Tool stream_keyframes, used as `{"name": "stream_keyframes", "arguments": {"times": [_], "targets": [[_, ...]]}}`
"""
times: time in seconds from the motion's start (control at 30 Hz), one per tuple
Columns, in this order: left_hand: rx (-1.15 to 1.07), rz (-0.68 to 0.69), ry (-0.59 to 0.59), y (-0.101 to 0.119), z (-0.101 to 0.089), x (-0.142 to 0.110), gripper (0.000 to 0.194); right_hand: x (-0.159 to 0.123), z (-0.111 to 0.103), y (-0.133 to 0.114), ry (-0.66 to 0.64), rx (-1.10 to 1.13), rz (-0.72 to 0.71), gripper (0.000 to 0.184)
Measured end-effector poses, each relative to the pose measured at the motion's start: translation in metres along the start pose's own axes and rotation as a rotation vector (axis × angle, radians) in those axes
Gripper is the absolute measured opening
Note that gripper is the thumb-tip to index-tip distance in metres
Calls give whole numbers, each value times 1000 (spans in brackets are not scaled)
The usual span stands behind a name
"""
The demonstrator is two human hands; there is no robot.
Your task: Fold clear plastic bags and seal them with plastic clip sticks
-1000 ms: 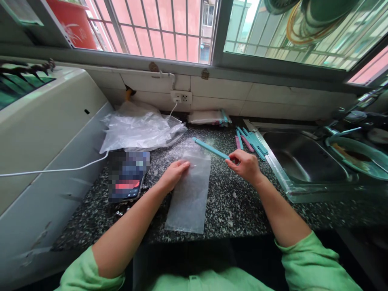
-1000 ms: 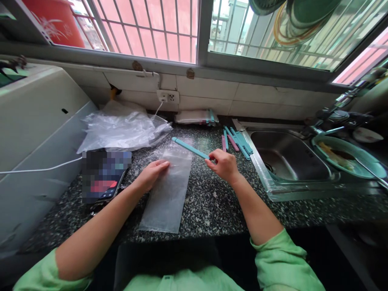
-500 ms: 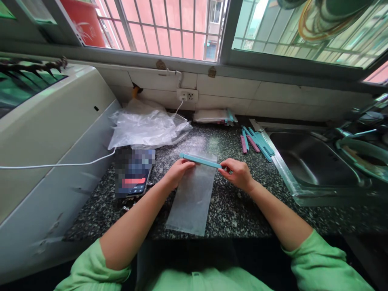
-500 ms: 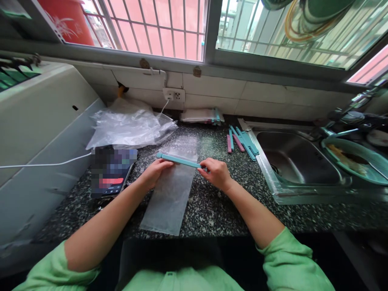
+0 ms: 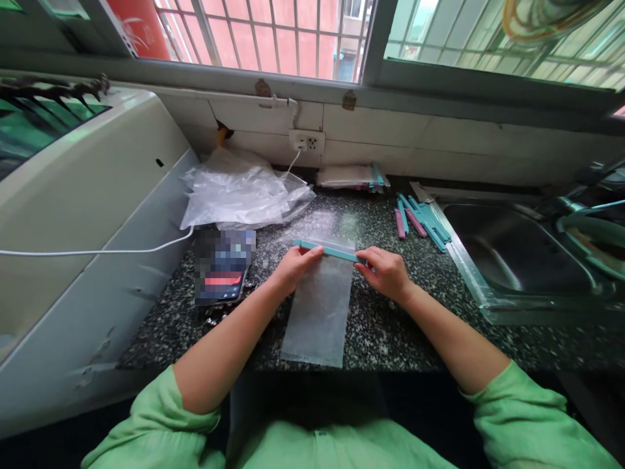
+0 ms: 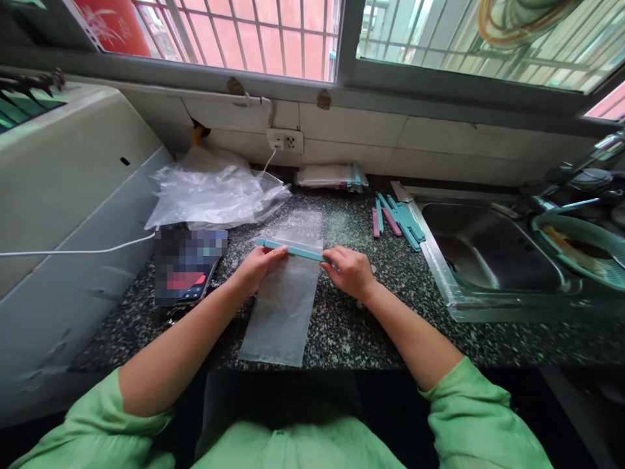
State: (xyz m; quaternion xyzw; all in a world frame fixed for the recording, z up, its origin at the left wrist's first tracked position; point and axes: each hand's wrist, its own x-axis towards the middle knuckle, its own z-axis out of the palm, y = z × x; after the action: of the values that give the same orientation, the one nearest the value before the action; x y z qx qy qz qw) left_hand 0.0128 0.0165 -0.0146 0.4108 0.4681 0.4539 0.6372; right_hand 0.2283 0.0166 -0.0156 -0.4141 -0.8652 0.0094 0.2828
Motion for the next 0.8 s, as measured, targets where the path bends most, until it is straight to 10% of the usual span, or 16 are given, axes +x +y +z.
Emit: {"name": "stream_keyframes", "arguments": {"times": [0.8], "targets": [[128, -21, -79, 10, -9, 0, 24, 0, 1, 19, -5, -158, -30, 22]]}}
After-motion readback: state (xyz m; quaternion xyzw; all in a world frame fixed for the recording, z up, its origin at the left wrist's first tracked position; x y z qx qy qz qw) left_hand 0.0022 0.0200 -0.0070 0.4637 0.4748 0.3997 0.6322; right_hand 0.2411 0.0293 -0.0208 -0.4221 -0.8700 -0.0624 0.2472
